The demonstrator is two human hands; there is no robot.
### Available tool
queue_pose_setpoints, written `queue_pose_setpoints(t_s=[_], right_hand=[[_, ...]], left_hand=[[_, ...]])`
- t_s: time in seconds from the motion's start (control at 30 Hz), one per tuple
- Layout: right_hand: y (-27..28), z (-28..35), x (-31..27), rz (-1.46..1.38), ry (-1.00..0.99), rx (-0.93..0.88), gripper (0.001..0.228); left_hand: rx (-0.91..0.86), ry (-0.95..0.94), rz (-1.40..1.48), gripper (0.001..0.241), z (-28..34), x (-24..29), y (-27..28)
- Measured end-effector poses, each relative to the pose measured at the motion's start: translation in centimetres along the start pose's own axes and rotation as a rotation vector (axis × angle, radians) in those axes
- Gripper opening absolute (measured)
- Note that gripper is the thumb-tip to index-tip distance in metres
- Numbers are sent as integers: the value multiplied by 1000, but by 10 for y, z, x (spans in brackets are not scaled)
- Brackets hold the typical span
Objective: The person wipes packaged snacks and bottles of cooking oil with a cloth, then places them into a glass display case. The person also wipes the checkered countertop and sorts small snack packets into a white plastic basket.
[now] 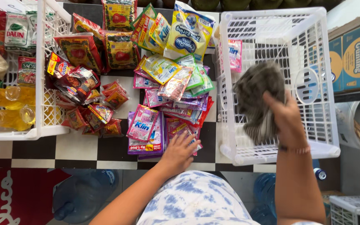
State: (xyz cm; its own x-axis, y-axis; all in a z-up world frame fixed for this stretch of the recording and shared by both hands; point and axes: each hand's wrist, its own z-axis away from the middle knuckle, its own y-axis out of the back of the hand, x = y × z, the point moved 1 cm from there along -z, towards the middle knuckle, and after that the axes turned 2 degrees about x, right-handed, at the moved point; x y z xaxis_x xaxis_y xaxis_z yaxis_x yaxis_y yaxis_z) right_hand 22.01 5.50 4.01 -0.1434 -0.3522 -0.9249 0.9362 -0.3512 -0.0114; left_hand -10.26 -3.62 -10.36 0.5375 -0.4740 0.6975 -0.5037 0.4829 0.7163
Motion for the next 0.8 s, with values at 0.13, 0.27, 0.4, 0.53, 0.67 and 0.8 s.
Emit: queue_pose_setpoints(t_s=[0.13, 0.27, 0.4, 0.53, 0.67, 0.8], right_hand=[[-24, 55, 16, -105, 29, -101, 38], [-31, 84, 35, -136, -50, -99, 38], [-40, 104, 68, -57, -92, -211, 38], [-67, 106, 105, 22, -103, -292, 40], [-83, 99, 114, 175, -44, -253, 40], [-79, 96, 102, 145, 0, -210, 39]], left_hand=[[-247, 26, -270, 84, -9, -5, -14], [-128, 63, -111, 68, -5, -16, -20], [258, 263, 816, 49, 8, -25, -8], [344, 109, 217, 56, 9, -24, 18], [86, 113, -95, 80, 16, -21, 29], [306, 255, -47, 81, 28, -47, 36]])
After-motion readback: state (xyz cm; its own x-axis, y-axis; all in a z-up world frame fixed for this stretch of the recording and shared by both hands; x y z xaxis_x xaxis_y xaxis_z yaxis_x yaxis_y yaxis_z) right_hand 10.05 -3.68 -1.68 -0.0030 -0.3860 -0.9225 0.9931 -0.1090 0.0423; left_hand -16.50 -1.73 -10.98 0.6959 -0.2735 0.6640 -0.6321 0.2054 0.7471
